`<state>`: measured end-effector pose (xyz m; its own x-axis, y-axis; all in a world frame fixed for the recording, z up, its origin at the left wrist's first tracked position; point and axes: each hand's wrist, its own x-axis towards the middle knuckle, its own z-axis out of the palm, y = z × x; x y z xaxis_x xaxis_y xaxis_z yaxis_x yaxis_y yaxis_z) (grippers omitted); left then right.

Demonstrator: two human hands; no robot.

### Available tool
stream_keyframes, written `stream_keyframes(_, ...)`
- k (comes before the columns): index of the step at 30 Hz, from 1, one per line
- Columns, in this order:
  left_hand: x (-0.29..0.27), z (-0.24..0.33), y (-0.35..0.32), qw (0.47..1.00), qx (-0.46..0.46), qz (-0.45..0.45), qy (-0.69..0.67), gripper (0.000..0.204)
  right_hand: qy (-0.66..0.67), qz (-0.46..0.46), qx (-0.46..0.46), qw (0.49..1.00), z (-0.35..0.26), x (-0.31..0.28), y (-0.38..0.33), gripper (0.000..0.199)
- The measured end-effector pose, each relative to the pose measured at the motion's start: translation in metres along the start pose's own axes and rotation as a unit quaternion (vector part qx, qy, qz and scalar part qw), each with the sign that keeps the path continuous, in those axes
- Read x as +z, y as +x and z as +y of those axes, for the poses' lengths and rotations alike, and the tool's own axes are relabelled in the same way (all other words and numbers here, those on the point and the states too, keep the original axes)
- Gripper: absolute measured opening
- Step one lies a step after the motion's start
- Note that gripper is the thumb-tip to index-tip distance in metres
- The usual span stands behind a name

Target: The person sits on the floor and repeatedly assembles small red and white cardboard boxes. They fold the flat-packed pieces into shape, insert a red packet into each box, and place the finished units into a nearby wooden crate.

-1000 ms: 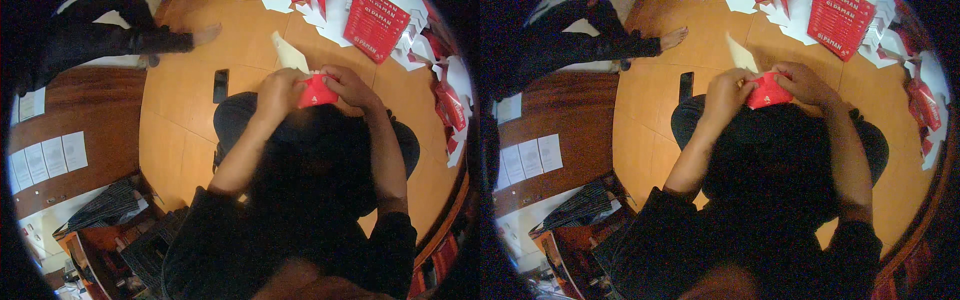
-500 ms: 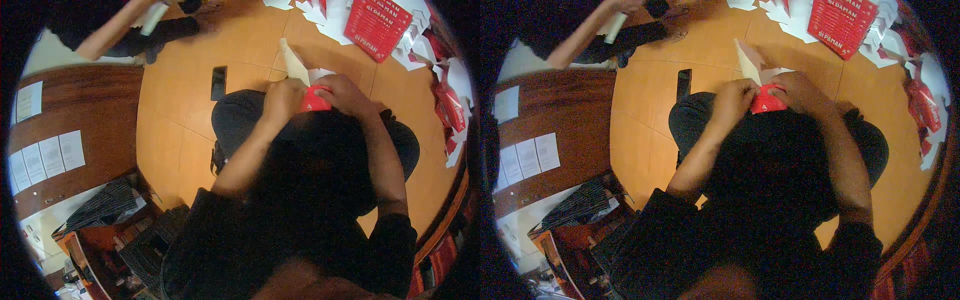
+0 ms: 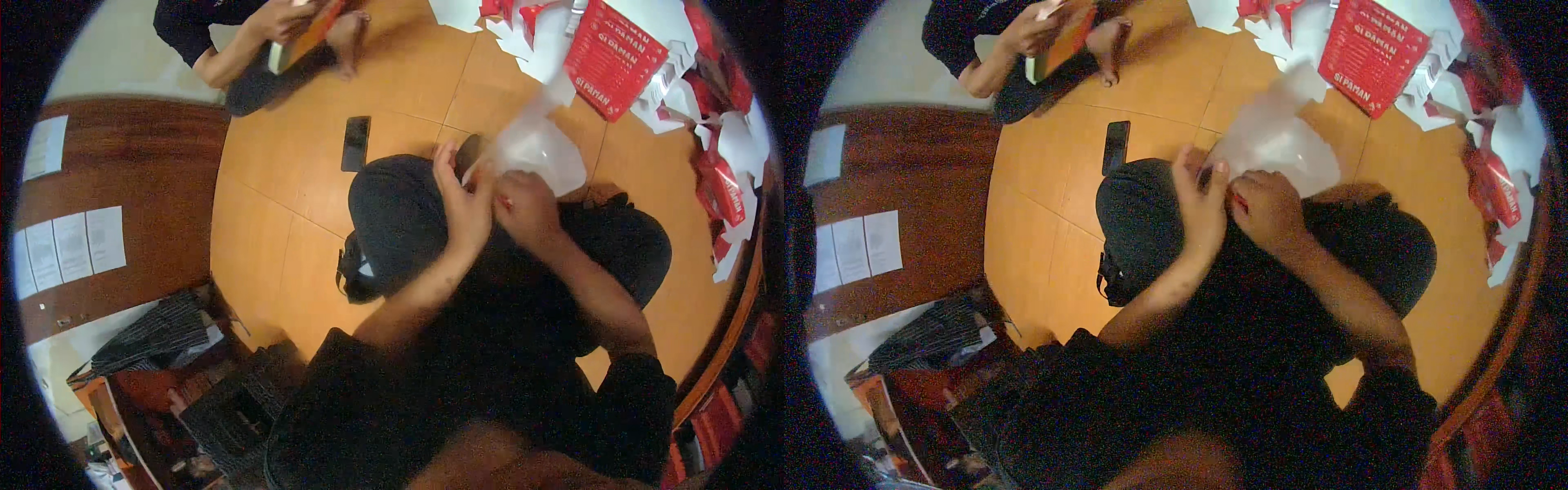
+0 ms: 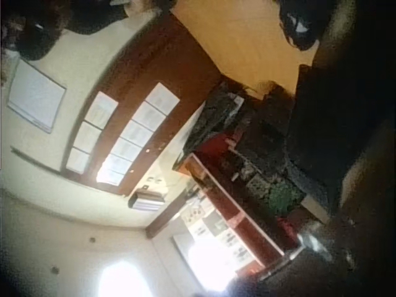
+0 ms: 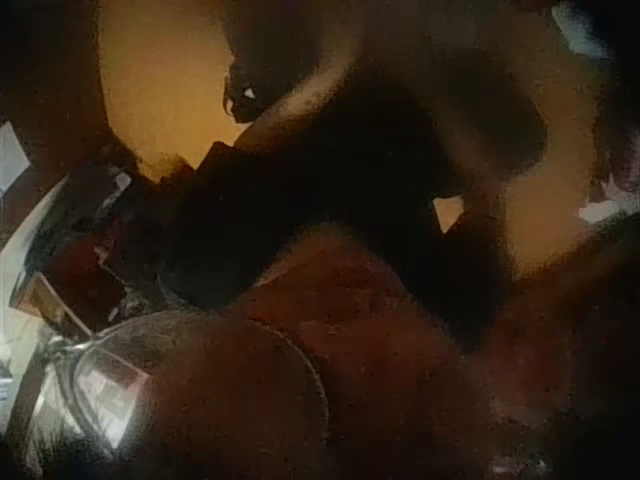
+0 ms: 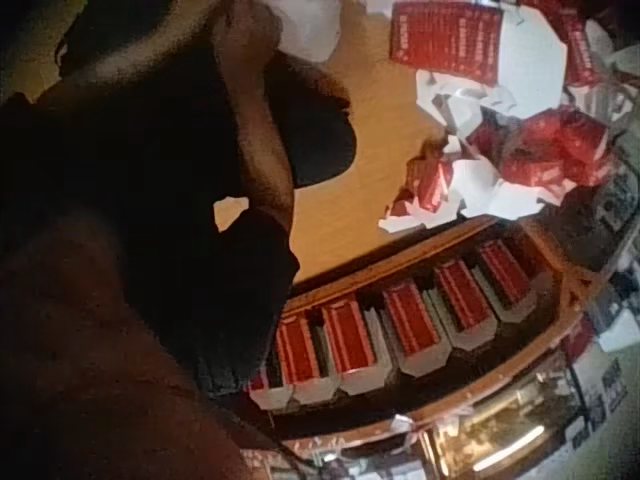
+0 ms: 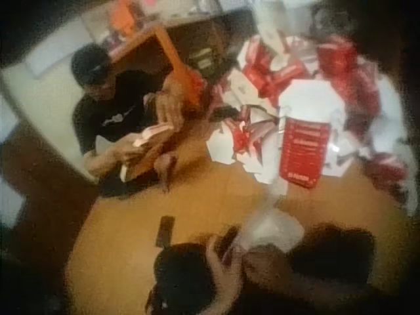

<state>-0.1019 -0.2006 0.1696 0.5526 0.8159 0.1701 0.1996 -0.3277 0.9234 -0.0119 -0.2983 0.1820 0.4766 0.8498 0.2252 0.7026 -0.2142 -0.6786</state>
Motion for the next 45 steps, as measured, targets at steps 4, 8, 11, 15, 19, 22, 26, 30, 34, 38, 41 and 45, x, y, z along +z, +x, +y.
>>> stream_keyframes(4, -0.02, 0.024, -0.009, 0.995, -0.027, 0.048, -0.08, 0.062, -0.034, 0.099, -0.052, 0.993, -0.035, 0.0, -0.015, 0.011)
stream_keyframes(8, -0.032, 0.02, -0.026, 0.998, 0.001, -0.034, -0.046, 0.052, -0.053, 0.112, -0.014, 0.992, -0.056, 0.004, -0.032, 0.013)
stream_keyframes(11, -0.043, 0.015, -0.024, 0.974, -0.094, -0.089, -0.186, 0.043, -0.031, 0.076, -0.048, 0.995, -0.073, -0.013, -0.038, 0.017)
stream_keyframes(15, -0.075, 0.025, -0.024, 0.931, -0.201, -0.141, -0.271, 0.035, -0.059, 0.141, -0.025, 0.988, -0.097, -0.062, -0.067, 0.021)
stream_keyframes(19, -0.111, 0.01, -0.037, 0.922, -0.182, -0.257, -0.226, 0.043, 0.183, 0.264, 0.182, 0.929, -0.057, -0.068, -0.114, 0.04)
stream_keyframes(22, -0.115, 0.014, -0.05, 0.909, -0.063, -0.362, -0.199, 0.046, 0.607, 0.175, 0.314, 0.709, -0.062, -0.063, -0.131, 0.055)
stream_keyframes(26, -0.122, 0.017, -0.07, 0.881, -0.082, -0.446, -0.133, 0.052, 0.522, 0.141, 0.302, 0.785, -0.071, -0.058, -0.134, 0.072)
stream_keyframes(30, -0.139, 0.019, -0.086, 0.884, -0.043, -0.399, -0.242, 0.059, 0.494, 0.115, 0.275, 0.817, -0.073, -0.054, -0.144, 0.072)
stream_keyframes(34, -0.143, 0.032, -0.079, 0.884, -0.119, -0.411, -0.189, 0.057, 0.496, 0.096, 0.222, 0.834, -0.073, -0.057, -0.142, 0.059)
stream_keyframes(38, -0.143, 0.018, -0.065, 0.872, -0.142, -0.434, -0.174, 0.049, 0.545, 0.085, 0.257, 0.794, -0.069, -0.057, -0.136, 0.061)
stream_keyframes(41, -0.14, 0.025, -0.057, 0.859, -0.224, -0.41, -0.207, 0.041, 0.513, 0.064, 0.298, 0.802, -0.072, -0.054, -0.131, 0.062)
stream_keyframes(45, -0.136, 0.029, -0.049, 0.876, -0.13, -0.392, -0.25, 0.032, 0.511, 0.044, 0.228, 0.828, -0.077, -0.056, -0.122, 0.051)
